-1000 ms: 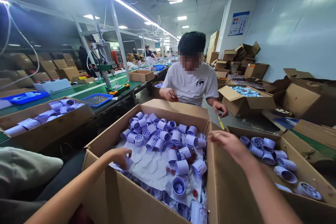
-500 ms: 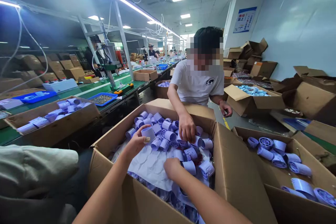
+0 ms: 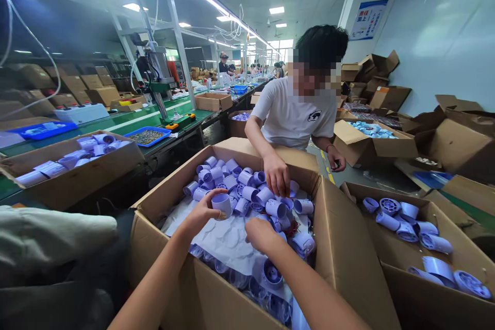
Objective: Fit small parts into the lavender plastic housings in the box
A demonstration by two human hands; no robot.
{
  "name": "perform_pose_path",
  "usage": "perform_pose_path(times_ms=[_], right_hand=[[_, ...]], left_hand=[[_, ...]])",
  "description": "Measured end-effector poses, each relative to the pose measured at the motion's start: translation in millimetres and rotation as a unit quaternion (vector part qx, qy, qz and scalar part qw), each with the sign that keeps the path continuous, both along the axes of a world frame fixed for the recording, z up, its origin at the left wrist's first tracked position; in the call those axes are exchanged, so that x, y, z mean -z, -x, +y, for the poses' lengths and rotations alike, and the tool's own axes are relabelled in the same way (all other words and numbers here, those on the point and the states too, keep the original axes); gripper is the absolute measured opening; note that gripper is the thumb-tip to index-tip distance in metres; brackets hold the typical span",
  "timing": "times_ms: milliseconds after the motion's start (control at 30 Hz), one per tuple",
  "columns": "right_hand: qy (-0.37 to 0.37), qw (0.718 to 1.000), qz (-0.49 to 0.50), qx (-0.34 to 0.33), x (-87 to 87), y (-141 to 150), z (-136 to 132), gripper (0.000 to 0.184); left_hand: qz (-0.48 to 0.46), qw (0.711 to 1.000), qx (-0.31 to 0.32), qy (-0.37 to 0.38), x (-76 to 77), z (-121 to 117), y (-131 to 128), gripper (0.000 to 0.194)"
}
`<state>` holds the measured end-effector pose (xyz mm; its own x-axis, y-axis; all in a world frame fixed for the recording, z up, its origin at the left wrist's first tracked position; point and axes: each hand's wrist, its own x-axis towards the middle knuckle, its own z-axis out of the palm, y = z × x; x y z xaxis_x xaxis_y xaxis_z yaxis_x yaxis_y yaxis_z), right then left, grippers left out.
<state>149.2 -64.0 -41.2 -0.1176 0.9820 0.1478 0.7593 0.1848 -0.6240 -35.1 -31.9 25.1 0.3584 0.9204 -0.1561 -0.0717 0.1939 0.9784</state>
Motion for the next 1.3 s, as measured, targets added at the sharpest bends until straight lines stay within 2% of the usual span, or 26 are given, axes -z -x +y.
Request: perform_pose_path(times_ms=[133,233,333,433,567,700,833,967,1167,1300], right_hand=[[-0.003,0.997,0.031,-0.064,-30.3,-8.7,1.5,0.004],[0.033,0.980,0.179,-0.085,-42.2,-11.0,3.8,0.015],[0.098,0.934,0.333,-0.079,-43.2,-10.8,7.0,0.031],[0.127,0.902,0.407,-0.074,-44.2,-10.0,9.2,0.044],[0.140,0.866,0.478,-0.042,-53.2,-12.4,9.6,0.052],[0.176,0.832,0.526,-0.025,-61.0,-21.8,8.9,0.051],[0.249,0.817,0.517,-0.054,-64.1,-35.3,6.6,0.046],[0.282,0.797,0.527,-0.088,-68.2,-44.7,3.2,0.045],[0.255,0.807,0.519,-0.118,-73.4,-49.5,2.8,0.045],[0.232,0.814,0.514,-0.142,-73.1,-48.7,3.1,0.044]], left_hand=[[0.016,0.994,0.112,0.001,0.5,-4.3,1.8,0.058],[0.027,0.978,0.208,0.002,1.9,-5.8,4.1,0.060],[0.020,0.961,0.274,0.010,3.7,-4.9,5.7,0.070],[-0.007,0.951,0.307,0.024,5.3,-2.8,7.4,0.062],[0.006,0.933,0.360,0.025,6.4,-1.4,12.8,0.052],[-0.044,0.934,0.349,0.058,6.2,-1.3,20.0,0.055],[-0.120,0.935,0.327,0.071,6.6,-0.4,23.7,0.061],[-0.135,0.935,0.319,0.074,8.9,0.4,25.1,0.063],[-0.132,0.931,0.331,0.077,11.1,1.1,25.1,0.060],[-0.127,0.938,0.318,0.055,9.7,0.4,25.1,0.052]])
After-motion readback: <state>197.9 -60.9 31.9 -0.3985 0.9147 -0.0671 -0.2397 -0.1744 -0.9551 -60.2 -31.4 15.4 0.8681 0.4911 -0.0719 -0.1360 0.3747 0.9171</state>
